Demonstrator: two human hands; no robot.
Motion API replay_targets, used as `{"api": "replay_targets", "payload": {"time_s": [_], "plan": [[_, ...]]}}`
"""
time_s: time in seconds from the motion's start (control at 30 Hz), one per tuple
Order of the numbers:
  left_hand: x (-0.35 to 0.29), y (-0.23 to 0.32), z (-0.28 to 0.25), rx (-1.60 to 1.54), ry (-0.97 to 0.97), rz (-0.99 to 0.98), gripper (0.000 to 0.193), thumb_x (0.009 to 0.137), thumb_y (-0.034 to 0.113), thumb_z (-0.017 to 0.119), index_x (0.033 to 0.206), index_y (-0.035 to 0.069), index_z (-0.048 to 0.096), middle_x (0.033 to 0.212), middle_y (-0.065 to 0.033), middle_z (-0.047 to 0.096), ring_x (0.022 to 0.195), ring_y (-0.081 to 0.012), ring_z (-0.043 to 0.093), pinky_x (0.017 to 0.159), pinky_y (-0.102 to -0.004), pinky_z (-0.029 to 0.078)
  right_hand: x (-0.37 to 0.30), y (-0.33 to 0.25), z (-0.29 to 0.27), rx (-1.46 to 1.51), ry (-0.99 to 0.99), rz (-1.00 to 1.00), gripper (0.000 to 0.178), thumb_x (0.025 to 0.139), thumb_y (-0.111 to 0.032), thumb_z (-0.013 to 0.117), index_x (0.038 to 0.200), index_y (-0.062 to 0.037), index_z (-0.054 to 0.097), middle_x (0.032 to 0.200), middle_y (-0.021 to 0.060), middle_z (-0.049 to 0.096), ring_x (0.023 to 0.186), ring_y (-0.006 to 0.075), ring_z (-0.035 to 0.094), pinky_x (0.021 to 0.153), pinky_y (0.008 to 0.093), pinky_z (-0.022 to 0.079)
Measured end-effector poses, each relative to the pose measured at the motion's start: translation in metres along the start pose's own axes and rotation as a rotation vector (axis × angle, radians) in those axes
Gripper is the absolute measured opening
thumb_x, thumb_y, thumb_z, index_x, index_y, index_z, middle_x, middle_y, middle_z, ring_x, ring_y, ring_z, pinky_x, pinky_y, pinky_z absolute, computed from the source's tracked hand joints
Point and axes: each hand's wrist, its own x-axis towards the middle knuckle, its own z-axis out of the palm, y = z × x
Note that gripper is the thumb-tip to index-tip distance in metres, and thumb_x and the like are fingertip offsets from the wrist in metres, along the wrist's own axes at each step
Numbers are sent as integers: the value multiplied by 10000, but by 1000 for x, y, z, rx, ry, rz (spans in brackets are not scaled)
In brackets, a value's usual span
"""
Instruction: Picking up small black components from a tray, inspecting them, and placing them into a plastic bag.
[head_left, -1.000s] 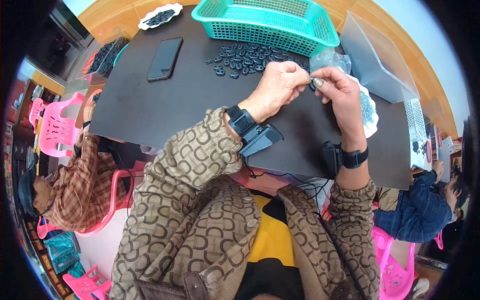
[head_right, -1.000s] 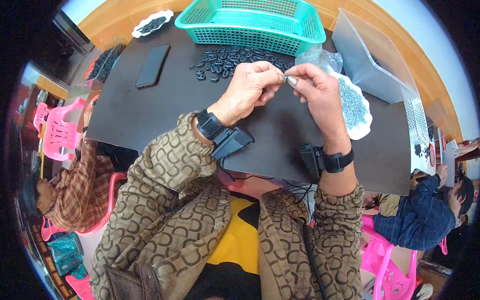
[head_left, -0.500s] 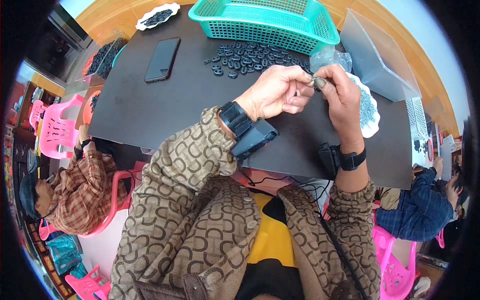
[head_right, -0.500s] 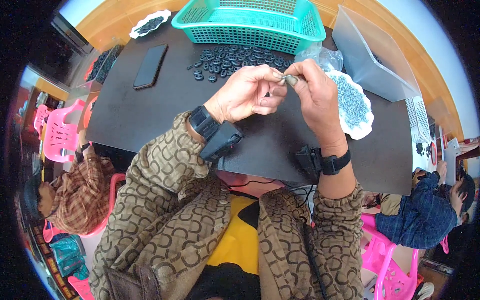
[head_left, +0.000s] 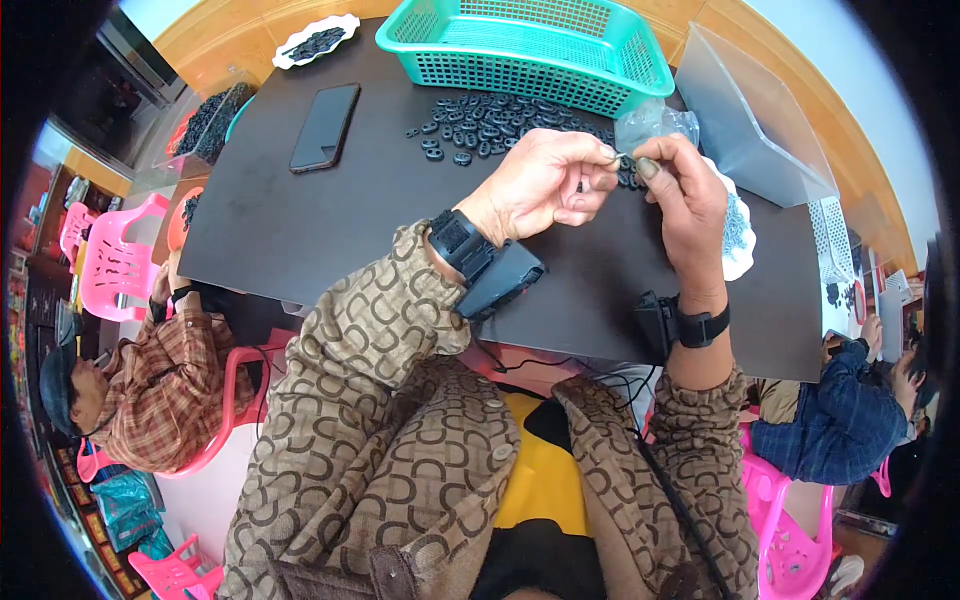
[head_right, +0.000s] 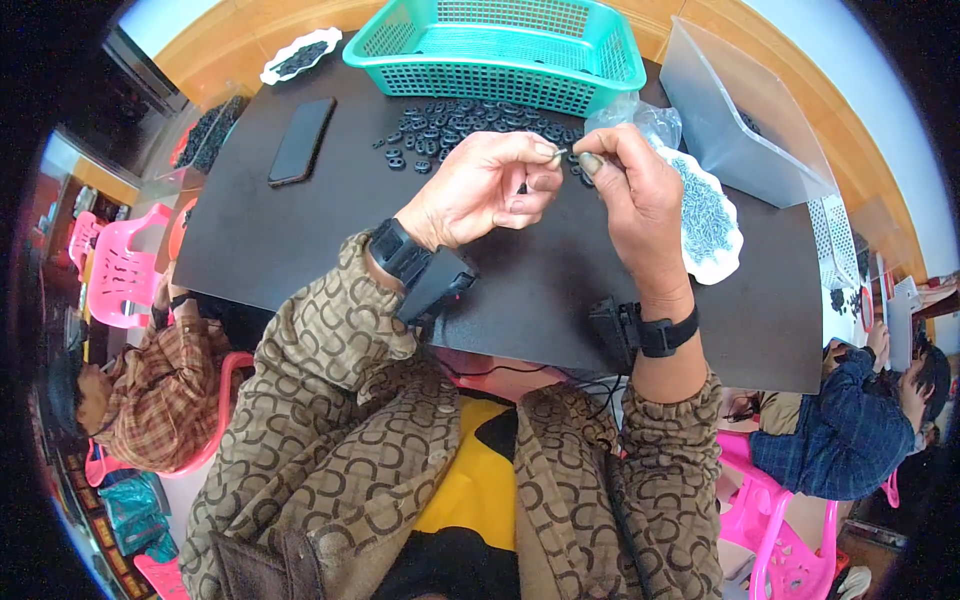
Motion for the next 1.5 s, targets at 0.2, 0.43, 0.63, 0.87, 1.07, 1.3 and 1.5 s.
{"api": "replay_targets", "payload": {"time_s": [0.2,0.43,0.63,0.87,1.07,1.3,1.5], "plan": [[0,1,3,78,48,48,212,1229,215,715,1125,31,735,967,-49,637,683,-123,519,537,-277,395,9,1,-3,-82,-57,-162,99,1139,14,774,1235,26,795,1051,40,738,935,156,692,859,301,547],[7,-7,-5,-26,6,-31,240,1226,225,708,1082,33,703,947,-50,637,687,-131,536,529,-284,395,6,-1,-1,-81,-64,-115,107,1125,22,775,1230,20,796,1057,66,743,955,178,707,876,322,560],[11,-13,-11,-103,42,-48,241,1226,215,688,1085,19,689,945,-49,635,682,-141,545,527,-288,393,2,3,3,-87,-34,-116,92,1136,13,768,1226,24,788,1070,86,756,979,204,740,895,349,587],[12,-14,-7,-136,49,-49,220,1200,181,716,1081,-4,728,910,-43,637,682,-155,561,535,-311,381,3,4,4,-143,-37,-87,118,1114,35,785,1231,18,787,1080,128,777,959,286,793,876,397,625],[13,-15,-7,-183,36,-68,229,1209,186,698,1087,-4,734,899,-49,637,680,-150,552,532,-322,372,1,8,7,-94,-42,-48,109,1113,30,786,1220,16,787,1084,126,784,965,280,793,876,390,622],[14,-25,15,963,475,663,141,1069,85,939,1088,-8,835,919,1,783,804,-79,702,666,-297,568,2,15,7,-118,22,18,115,1105,37,784,1217,11,795,1057,130,800,944,274,801,857,400,625],[17,-28,17,1468,468,903,141,1031,57,921,1121,7,825,960,-90,809,791,-193,771,708,-367,621,4,19,6,-215,33,-84,76,1114,7,771,1189,16,781,1050,128,800,938,293,787,866,407,613]]}}
